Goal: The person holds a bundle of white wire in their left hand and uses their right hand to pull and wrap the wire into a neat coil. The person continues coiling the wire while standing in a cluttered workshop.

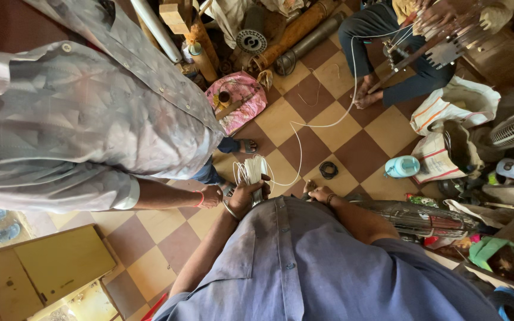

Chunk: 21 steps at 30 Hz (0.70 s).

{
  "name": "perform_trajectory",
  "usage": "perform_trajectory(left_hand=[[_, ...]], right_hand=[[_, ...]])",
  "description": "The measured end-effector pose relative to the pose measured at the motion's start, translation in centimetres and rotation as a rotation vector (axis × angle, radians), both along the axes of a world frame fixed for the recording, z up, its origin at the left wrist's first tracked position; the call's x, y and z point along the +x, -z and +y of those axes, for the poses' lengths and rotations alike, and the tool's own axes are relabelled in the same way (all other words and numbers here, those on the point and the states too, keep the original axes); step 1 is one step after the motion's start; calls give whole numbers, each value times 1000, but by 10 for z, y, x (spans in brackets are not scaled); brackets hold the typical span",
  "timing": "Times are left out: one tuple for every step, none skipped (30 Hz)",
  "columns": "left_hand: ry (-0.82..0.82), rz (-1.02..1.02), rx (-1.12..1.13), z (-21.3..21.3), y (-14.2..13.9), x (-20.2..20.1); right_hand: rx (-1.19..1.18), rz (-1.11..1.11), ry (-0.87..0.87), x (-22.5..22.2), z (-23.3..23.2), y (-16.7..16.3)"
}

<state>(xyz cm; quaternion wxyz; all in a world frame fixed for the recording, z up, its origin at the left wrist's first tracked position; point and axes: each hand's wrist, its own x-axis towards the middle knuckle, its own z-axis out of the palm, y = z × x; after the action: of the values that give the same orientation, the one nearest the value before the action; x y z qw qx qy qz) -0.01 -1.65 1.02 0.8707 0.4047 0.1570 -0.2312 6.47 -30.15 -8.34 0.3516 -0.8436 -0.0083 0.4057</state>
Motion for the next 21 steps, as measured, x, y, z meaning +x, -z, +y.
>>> perform_trajectory(left_hand=[[3, -8, 3, -1, 1, 0], [6, -15, 5, -1, 2, 0], [10, -23, 8, -1, 3, 0], [6, -13, -2, -1, 4, 0], [1, -5, -12, -1, 6, 0], [-2, 3, -21, -2, 8, 0], [5, -18, -21, -2, 10, 0], [13, -39, -21, -2, 12, 1], [24, -59, -22, -3, 14, 1], [3, -53, 12, -4, 17, 2], [-10, -46, 40, -6, 19, 2], [-16, -39, 64, -7, 21, 3], [-3, -46, 86, -9, 22, 3], [11, -50, 108, -11, 23, 4], [24, -55, 132, -12, 23, 5], [22, -41, 87, -14, 22, 6], [14, -27, 46, -14, 21, 7], [1, -14, 10, -15, 20, 8], [2, 4, 10, -15, 19, 9], [-1, 22, 13, -16, 17, 10], [-7, 40, 16, -16, 15, 11]], right_hand=[[-3, -27, -11, 0, 0, -2], [-7, -54, -22, 0, -1, -4], [-2, -31, -9, 0, -1, -4], [2, -7, 3, -1, -2, -2], [7, 15, 17, -1, -3, 0], [-22, -53, -52, -1, -4, 3], [-51, -120, -121, -1, -5, 8], [-81, -186, -190, 0, -6, 12], [17, -163, -165, 1, -5, 18], [112, -139, -134, 2, -5, 22], [201, -117, -93, 0, -11, 25], [123, -259, -233, 0, -15, 27], [38, -396, -373, 2, -17, 29], [-51, -428, -501, 3, -20, 28], [-138, -454, -631, 4, -23, 26], [-158, -413, -573, 4, -26, 25], [-173, -375, -518, 5, -28, 23], [-183, -341, -468, 6, -29, 22], [-184, -320, -397, 6, -30, 17], [-182, -301, -329, 6, -29, 12], [-179, -281, -263, 6, -28, 7]])
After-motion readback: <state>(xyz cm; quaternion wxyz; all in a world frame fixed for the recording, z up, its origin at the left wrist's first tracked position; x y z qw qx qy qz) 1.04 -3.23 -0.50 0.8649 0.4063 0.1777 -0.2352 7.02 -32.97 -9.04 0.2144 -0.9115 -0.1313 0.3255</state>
